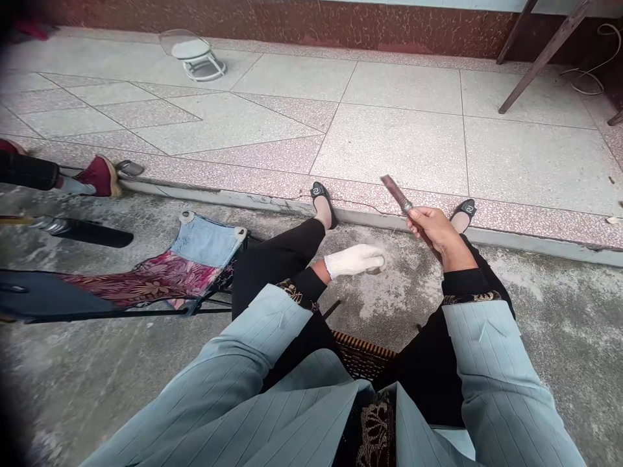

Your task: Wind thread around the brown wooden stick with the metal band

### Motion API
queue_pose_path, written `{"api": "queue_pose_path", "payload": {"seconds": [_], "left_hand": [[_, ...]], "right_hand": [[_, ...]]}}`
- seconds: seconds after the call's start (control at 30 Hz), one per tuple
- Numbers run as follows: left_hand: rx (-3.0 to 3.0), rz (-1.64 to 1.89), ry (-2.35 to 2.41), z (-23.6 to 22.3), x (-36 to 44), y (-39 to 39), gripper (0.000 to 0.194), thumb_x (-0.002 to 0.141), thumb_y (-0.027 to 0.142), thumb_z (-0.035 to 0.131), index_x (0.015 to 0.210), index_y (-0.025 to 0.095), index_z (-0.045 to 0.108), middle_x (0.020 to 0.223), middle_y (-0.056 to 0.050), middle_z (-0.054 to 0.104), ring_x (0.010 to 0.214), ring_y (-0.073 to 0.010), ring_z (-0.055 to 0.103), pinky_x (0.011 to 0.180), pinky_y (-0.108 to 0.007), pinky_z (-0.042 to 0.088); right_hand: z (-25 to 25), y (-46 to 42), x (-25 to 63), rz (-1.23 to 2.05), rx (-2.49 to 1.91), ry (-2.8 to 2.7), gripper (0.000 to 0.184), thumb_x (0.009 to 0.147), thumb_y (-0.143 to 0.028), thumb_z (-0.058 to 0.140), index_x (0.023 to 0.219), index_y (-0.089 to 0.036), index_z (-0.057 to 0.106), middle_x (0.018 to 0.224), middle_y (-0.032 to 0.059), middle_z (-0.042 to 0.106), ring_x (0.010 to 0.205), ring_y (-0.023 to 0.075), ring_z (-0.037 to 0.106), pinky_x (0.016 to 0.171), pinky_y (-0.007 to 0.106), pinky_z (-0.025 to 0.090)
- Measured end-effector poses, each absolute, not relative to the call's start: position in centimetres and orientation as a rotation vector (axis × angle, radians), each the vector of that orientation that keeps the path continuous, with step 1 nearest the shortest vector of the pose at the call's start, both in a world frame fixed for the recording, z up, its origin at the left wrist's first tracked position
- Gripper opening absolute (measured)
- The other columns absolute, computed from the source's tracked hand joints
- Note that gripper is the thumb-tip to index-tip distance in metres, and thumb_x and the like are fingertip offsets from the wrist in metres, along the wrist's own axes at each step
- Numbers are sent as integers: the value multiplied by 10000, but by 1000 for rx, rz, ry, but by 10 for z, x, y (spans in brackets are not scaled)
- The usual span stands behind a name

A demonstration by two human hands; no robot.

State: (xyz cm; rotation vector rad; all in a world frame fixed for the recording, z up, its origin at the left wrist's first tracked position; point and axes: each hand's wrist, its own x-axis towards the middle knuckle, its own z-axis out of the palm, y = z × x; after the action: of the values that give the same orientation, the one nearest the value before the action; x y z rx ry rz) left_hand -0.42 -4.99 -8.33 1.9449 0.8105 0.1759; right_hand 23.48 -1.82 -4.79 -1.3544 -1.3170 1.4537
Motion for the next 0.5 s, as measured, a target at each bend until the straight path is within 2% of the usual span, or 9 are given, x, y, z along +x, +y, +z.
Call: {"api": "queue_pose_path", "payload": {"seconds": [0.17,0.3,0.4,0.5], "left_hand": [[1979,140,654,-67,-5,-55,288,907,383,489,822,176,670,752,-15,647,667,-123,540,657,-224,383],[1939,232,615,-49,-19,-50,310,922,383,456,859,161,662,814,-4,647,711,-112,549,705,-213,393],[1828,385,741,-43,-32,-44,336,910,423,463,852,144,640,791,-5,629,652,-96,515,662,-210,394],[1748,537,880,-45,-41,-38,323,892,421,466,849,142,623,772,-3,609,629,-91,493,640,-211,400]], "right_hand": [[-67,-1,240,887,-1987,-1692,317,840,-460,550,809,-168,668,681,48,609,581,150,502,552,279,346],[-67,-1,239,799,-2089,-2030,336,880,-440,491,906,-187,712,773,64,667,693,184,560,612,288,354],[-67,-8,233,1068,-1999,-2270,308,881,-417,512,900,-186,714,795,61,681,703,174,572,625,275,374],[-61,-18,224,1838,-1551,-2533,304,843,-453,585,804,-174,701,704,30,649,611,135,538,578,251,380]]}}
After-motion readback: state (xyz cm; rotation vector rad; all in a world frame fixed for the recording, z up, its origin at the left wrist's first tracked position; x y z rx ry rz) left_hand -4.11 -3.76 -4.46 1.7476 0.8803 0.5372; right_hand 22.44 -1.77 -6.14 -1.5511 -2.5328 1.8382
